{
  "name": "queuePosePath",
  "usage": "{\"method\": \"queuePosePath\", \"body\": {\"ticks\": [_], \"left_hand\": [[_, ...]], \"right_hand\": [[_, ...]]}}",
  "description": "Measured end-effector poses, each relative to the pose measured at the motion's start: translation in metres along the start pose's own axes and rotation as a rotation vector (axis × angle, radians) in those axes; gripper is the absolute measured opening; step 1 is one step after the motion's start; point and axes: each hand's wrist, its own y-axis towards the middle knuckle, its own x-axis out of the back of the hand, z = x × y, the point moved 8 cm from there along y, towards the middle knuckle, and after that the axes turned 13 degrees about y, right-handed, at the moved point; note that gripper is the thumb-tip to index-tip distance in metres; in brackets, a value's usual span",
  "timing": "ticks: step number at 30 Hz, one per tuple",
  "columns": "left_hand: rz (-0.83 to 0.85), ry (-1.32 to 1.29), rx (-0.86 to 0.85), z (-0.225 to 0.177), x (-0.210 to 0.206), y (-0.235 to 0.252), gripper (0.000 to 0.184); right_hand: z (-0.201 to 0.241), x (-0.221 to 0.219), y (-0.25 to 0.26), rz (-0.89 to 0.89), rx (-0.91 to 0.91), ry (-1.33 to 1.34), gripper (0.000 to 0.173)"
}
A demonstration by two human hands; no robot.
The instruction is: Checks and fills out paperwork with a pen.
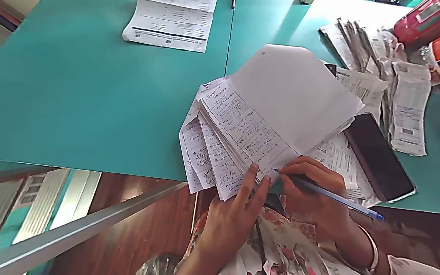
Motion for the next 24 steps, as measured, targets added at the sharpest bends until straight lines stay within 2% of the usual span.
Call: {"method": "queuePosePath", "body": {"ticks": [24], "left_hand": [[-0.013,0.043,-0.002,-0.0003,-0.0001,0.0015,0.036]], "right_hand": [[0.0006,0.0002,0.0004,-0.020,0.012,0.007,0.010]]}}
